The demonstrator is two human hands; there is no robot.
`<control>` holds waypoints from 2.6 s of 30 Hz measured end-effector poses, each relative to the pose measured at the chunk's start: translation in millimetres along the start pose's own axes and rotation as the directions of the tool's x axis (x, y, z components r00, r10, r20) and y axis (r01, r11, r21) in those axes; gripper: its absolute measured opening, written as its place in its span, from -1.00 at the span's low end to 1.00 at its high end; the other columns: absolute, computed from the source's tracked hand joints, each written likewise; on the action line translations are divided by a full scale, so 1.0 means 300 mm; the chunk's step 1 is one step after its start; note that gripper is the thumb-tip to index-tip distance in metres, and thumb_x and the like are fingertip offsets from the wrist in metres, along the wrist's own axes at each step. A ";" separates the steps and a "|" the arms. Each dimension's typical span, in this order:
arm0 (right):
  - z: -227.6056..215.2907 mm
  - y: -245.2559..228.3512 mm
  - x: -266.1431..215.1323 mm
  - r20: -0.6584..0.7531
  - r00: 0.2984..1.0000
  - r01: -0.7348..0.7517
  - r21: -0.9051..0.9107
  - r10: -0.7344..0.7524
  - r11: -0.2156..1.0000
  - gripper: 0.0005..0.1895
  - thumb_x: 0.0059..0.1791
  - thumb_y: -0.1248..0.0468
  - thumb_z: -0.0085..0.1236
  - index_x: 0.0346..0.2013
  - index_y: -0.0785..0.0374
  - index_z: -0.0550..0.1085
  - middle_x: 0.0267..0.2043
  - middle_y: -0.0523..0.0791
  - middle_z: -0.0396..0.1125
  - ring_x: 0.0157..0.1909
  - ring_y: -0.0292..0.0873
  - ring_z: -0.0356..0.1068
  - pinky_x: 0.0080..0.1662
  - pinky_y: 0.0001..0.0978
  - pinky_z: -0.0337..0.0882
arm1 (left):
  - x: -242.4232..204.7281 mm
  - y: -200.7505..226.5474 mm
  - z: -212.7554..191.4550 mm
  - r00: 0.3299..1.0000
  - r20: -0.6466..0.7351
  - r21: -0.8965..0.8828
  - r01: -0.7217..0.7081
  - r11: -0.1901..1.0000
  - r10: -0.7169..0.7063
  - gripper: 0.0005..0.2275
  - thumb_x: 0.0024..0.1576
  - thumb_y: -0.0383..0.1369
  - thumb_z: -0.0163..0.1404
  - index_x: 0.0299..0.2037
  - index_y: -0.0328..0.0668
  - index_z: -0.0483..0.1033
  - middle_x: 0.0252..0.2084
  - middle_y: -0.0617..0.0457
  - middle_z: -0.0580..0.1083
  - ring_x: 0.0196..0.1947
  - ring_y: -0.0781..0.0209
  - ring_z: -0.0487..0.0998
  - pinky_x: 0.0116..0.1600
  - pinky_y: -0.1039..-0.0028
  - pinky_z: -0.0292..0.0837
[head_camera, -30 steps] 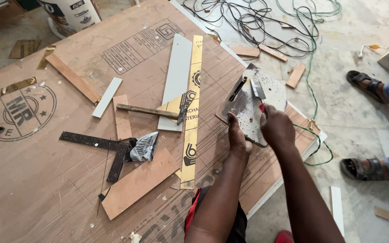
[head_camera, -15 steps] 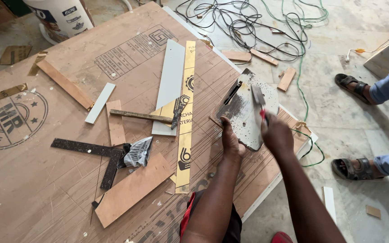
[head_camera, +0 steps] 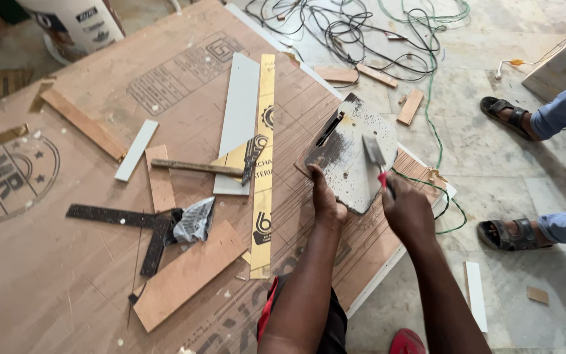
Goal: The person uses a scraper to clean the base plate of a circular saw, removing debris from the surface. They then flip the saw over and wipe the top surface with a cloth.
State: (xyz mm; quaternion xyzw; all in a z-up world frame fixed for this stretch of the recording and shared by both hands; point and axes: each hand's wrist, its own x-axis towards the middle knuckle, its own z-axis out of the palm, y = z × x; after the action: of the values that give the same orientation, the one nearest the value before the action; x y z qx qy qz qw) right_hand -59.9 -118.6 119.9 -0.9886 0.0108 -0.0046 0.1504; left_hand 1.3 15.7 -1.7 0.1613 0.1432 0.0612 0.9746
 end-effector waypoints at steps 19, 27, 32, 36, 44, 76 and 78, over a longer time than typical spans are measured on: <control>-0.002 -0.057 -0.027 0.006 0.999 0.040 0.049 -0.040 0.998 -0.59 0.09 0.08 0.04 0.21 0.07 0.47 -0.15 0.11 0.50 -0.15 0.12 0.53 -0.03 0.00 0.51 | 0.029 -0.023 -0.063 1.000 0.020 -0.023 -0.006 1.000 0.007 -0.03 0.06 0.33 -0.11 0.50 -0.28 -0.04 0.51 -0.12 0.14 0.46 -0.08 0.17 0.48 0.08 0.10; 0.009 -0.062 -0.095 -0.062 0.994 0.100 0.079 -0.095 0.992 -0.58 0.01 0.11 0.08 0.17 0.04 0.51 -0.11 0.11 0.50 -0.15 0.14 0.54 -0.04 -0.01 0.51 | 0.019 0.004 -0.031 0.994 -0.102 0.018 0.031 0.999 -0.029 -0.05 0.05 0.34 -0.15 0.50 -0.19 -0.07 0.52 -0.10 0.10 0.48 -0.04 0.15 0.49 0.09 0.08; -0.007 -0.049 0.052 0.012 0.999 0.052 0.055 -0.052 0.997 -0.59 0.09 0.07 0.04 0.20 0.07 0.49 -0.11 0.13 0.50 -0.10 0.16 0.53 -0.02 0.02 0.49 | 0.024 -0.002 -0.033 0.999 0.010 -0.034 -0.048 0.998 0.048 -0.03 0.05 0.33 -0.12 0.49 -0.27 -0.04 0.52 -0.17 0.12 0.46 -0.14 0.17 0.46 0.06 0.12; 0.078 -0.034 -0.088 -0.157 0.980 0.131 0.047 -0.122 0.990 -0.55 0.00 0.07 0.08 0.16 0.08 0.50 -0.12 0.13 0.50 -0.13 0.16 0.52 -0.08 0.03 0.49 | 0.048 -0.013 -0.027 0.999 -0.038 -0.026 -0.015 1.000 0.014 -0.06 0.06 0.31 -0.10 0.50 -0.18 -0.08 0.51 -0.10 0.12 0.48 -0.05 0.18 0.50 0.10 0.11; 0.024 -0.047 0.195 0.069 0.996 -0.058 0.068 0.053 0.996 -0.60 0.14 0.11 -0.09 0.26 0.09 0.42 -0.21 0.11 0.50 -0.28 0.06 0.56 -0.16 -0.02 0.54 | 0.004 0.007 -0.020 0.999 0.009 -0.031 -0.045 0.999 0.045 -0.09 0.04 0.24 0.02 0.46 -0.24 0.03 0.43 -0.11 0.26 0.39 -0.09 0.29 0.44 0.06 0.24; -0.028 0.029 -0.451 -0.001 0.999 -0.046 0.163 0.047 0.986 -0.55 -0.01 0.11 0.11 0.17 0.07 0.49 -0.10 0.05 0.49 -0.15 0.13 0.53 -0.13 -0.06 0.52 | -0.013 0.032 0.012 1.000 -0.027 -0.029 -0.002 1.000 0.001 -0.06 0.04 0.28 -0.03 0.48 -0.23 -0.01 0.49 -0.08 0.17 0.45 -0.04 0.20 0.48 0.08 0.12; -0.034 0.022 -0.435 0.053 0.994 -0.101 0.136 0.094 0.985 -0.53 -0.01 0.09 0.11 0.20 0.04 0.47 -0.10 0.04 0.49 -0.15 0.12 0.54 -0.11 -0.08 0.52 | -0.016 0.033 0.003 0.999 -0.041 -0.020 0.006 1.000 -0.007 -0.04 0.02 0.30 -0.03 0.49 -0.22 -0.05 0.51 -0.06 0.13 0.47 -0.03 0.16 0.49 0.08 0.09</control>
State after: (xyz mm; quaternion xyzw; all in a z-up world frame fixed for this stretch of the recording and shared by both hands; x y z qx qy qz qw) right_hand -190.6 -125.0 126.8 -0.9738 0.0554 0.0251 0.2191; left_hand -3.9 24.1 3.7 0.1498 0.1631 0.0629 0.9731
